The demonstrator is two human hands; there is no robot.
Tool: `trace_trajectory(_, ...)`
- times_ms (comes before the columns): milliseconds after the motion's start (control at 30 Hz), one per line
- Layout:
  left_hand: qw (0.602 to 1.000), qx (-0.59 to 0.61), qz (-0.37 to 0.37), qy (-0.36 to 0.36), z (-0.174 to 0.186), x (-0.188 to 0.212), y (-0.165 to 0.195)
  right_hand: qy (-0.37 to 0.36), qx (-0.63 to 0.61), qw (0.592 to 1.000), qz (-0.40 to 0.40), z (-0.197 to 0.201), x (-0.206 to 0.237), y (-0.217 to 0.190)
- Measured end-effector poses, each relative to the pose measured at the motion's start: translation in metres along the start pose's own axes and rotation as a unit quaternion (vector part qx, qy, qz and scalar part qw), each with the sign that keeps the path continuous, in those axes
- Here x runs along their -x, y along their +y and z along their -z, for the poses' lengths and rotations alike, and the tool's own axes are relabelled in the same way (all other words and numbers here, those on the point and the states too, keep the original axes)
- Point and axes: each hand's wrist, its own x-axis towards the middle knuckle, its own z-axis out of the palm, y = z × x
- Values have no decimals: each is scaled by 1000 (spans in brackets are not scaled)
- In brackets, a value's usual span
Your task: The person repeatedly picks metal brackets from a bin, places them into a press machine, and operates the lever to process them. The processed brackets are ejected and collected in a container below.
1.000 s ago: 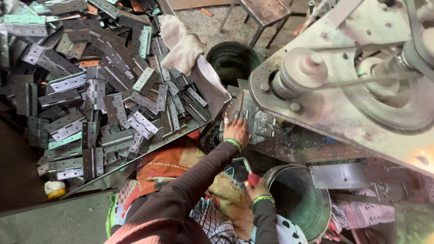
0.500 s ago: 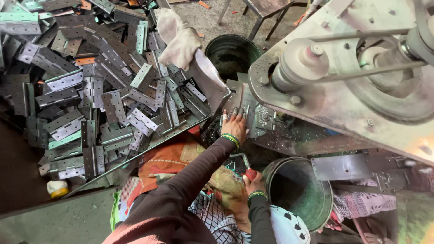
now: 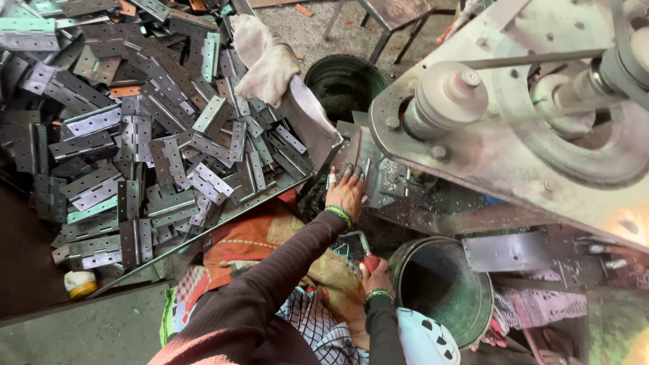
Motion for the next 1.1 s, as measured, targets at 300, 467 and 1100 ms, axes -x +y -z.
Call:
trace_trajectory(300, 982, -65, -46, 172, -4, -1, -4, -96, 17, 995, -33, 26, -32, 10)
trace_trajectory(467, 999, 28, 21, 29, -7, -17, 3, -69, 83, 993, -53, 48, -26, 10)
trace_trajectory(1100, 997, -21, 55, -45, 8, -52, 0, -76, 88, 992, -56, 58, -11, -4)
